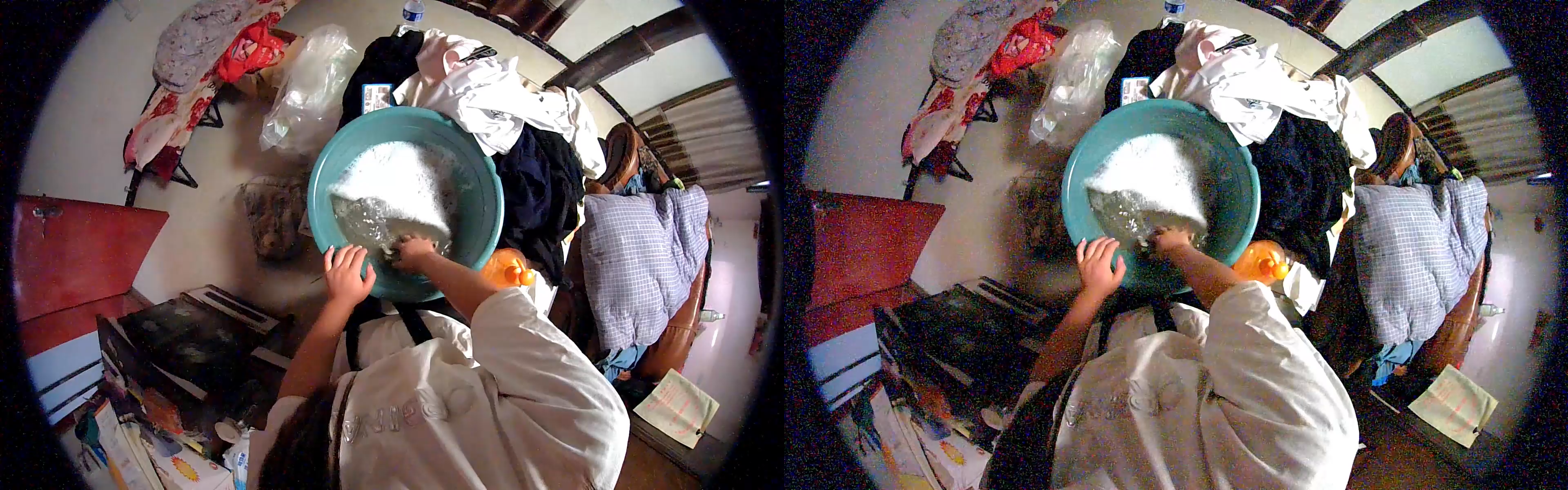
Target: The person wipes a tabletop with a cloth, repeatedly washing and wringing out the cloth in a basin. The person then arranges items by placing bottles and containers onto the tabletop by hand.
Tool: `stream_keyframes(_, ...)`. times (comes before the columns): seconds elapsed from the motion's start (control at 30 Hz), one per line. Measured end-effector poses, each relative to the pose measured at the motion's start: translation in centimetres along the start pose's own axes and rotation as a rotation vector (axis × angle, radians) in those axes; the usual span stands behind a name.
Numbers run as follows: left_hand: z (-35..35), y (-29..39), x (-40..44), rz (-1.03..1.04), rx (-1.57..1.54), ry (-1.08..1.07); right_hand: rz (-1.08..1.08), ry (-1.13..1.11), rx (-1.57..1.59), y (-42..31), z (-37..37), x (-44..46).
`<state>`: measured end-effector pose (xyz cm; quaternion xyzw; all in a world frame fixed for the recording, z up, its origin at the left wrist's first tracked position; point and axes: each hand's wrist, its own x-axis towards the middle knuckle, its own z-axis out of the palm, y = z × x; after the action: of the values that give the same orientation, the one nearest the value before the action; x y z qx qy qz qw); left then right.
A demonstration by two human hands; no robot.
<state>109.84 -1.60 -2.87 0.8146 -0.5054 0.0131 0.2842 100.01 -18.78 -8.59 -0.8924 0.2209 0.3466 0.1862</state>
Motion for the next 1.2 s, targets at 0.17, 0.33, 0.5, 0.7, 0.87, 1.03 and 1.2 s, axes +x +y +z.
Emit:
stream_keyframes(0.17,0.5,0.0,-0.1,-0.001,-0.018,0.015,0.088,0.056,-0.174,1.8,3.9,2.4)
stream_keyframes(0.33,0.1,0.2,0.1,-0.03,0.001,-0.066,-0.041,0.042,0.081,-0.6,2.3,3.1)
stream_keyframes(0.5,-1.3,1.2,0.7,-0.22,-0.288,-0.117,-0.3,0.152,0.255,-1.2,-3.7,-1.0)
stream_keyframes(0.7,-0.5,5.3,3.6,-1.295,-1.484,-0.195,-0.499,0.387,1.198,-0.4,-9.5,-3.2)
stream_keyframes(0.87,-0.8,7.2,9.3,-1.127,-2.185,-0.247,-0.418,0.619,1.748,-2.1,-10.9,-2.9)
stream_keyframes(1.03,3.1,6.3,12.4,-1.186,-2.037,0.109,-0.162,0.72,2.03,-2.1,-10.5,-3.1)
stream_keyframes(1.2,6.0,5.8,12.0,-1.092,-1.884,0.192,-0.114,0.605,2.268,-0.6,-7.7,-1.9)
